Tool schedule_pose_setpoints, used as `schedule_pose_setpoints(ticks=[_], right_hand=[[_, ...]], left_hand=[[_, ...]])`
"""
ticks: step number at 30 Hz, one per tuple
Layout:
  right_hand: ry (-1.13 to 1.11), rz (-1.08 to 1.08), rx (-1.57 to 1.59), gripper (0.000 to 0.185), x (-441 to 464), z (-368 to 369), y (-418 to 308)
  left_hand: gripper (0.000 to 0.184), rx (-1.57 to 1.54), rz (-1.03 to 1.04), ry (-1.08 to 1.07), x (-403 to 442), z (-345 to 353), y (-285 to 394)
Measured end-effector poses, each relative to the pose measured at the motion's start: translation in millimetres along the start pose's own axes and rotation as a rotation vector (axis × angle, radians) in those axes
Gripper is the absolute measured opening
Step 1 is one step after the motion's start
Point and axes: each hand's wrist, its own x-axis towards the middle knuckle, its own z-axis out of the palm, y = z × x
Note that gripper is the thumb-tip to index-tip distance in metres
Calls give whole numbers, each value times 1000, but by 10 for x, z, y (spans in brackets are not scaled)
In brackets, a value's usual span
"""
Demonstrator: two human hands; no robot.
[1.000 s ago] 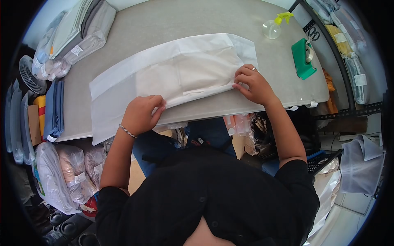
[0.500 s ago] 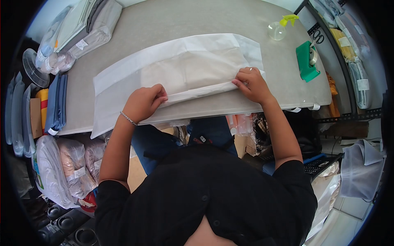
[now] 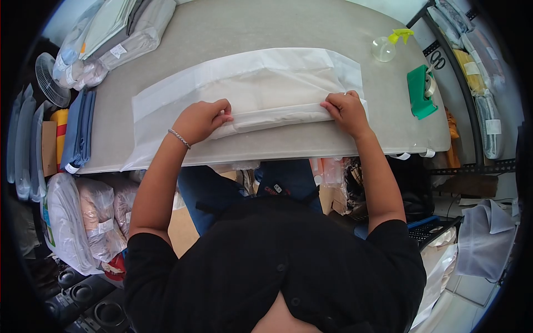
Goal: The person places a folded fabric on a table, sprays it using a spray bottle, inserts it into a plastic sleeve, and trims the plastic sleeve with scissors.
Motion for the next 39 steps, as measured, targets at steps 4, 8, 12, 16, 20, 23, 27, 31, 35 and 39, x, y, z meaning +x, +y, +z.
schedule_pose_setpoints(ticks=[4, 8, 12, 16, 20, 23, 27, 31, 35, 39], right_hand=[[-20, 4, -7, 29, 22, -17, 12], [-68, 12, -20, 28, 35, -73, 20], [-101, 17, -28, 27, 4, -139, 78], [-111, 47, -57, 23, -51, -164, 208], [-129, 51, -67, 23, -31, -183, 241], [-150, 66, -82, 24, -5, -187, 274], [-159, 76, -105, 25, 29, -201, 237], [-161, 103, -89, 28, 48, -205, 191], [-154, 136, -50, 29, 0, -182, 225], [-172, 113, -102, 28, -60, -148, 28]], left_hand=[[36, -107, -49, -129, 14, -122, -153], [40, -164, 36, -119, -150, -200, -242], [28, -73, -76, -147, -654, -410, -302], [18, -25, -156, -39, -1487, -469, -517], [16, -19, -280, 239, -2111, -351, -716], [14, -165, -373, 420, -2412, -118, -1045], [29, -428, -288, 635, -2466, 207, -1138], [31, -324, -169, 710, -2468, 484, -1246], [21, -390, -284, 622, -2493, 248, -1258], [16, -387, -327, 553, -2581, 167, -1504]])
